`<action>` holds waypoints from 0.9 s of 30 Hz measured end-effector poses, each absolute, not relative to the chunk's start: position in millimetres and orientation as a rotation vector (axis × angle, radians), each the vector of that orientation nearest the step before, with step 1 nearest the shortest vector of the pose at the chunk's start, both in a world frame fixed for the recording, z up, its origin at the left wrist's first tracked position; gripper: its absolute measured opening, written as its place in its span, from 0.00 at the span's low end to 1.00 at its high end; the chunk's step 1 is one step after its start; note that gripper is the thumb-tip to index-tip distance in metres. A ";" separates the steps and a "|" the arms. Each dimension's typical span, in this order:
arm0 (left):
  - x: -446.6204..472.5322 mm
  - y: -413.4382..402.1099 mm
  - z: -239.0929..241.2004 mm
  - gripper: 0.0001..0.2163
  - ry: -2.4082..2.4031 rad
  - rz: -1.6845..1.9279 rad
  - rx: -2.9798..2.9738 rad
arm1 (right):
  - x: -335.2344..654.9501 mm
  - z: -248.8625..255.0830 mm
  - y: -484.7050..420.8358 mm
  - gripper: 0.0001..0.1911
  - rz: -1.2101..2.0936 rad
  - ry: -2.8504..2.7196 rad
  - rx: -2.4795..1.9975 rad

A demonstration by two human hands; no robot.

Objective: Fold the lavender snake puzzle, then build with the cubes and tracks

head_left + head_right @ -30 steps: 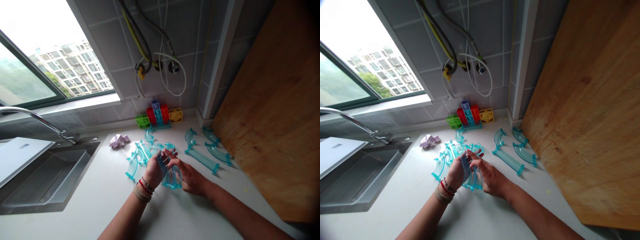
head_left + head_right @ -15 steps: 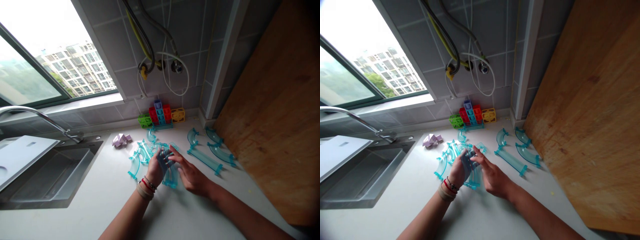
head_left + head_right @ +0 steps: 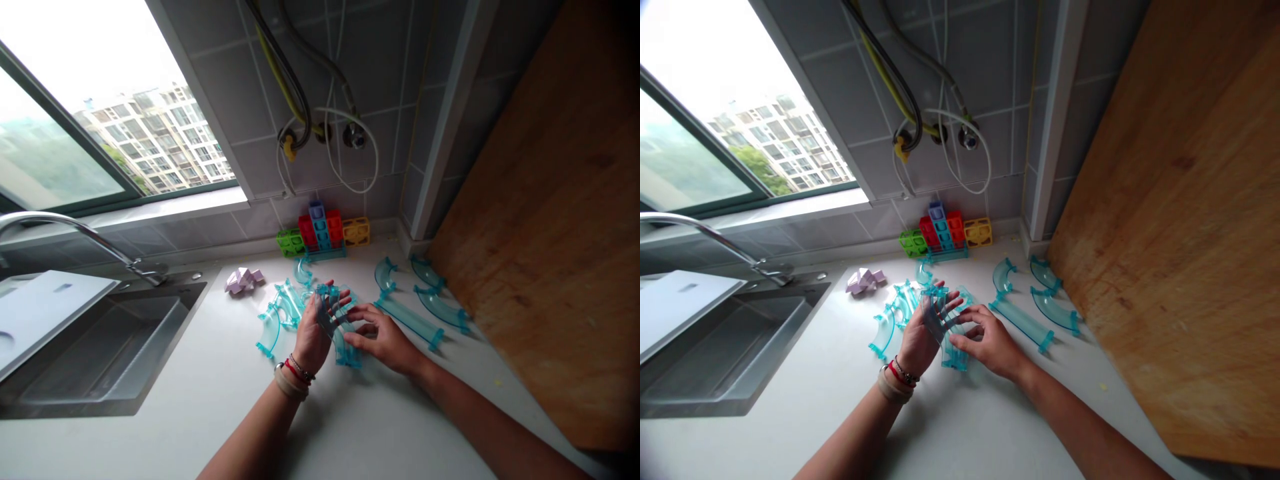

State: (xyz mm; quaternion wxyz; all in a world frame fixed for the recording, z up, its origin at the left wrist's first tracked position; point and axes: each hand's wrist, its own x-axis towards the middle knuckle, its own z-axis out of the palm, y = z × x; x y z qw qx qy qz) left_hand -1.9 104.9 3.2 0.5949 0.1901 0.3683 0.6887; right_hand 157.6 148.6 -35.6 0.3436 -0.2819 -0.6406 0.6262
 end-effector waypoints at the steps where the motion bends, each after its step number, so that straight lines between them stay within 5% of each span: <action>1: -1.9 104.6 4.7 0.21 0.838 1.597 0.462 | 158.2 -35.1 149.2 0.18 1.638 -1.660 -0.729; 6: -6.1 102.0 10.9 0.32 0.803 1.662 0.609 | 160.8 -30.9 151.1 0.22 1.656 -1.605 -0.740; 27: -6.2 103.6 1.5 0.24 0.852 1.690 0.645 | 158.1 -39.4 150.5 0.29 1.776 -1.568 -0.708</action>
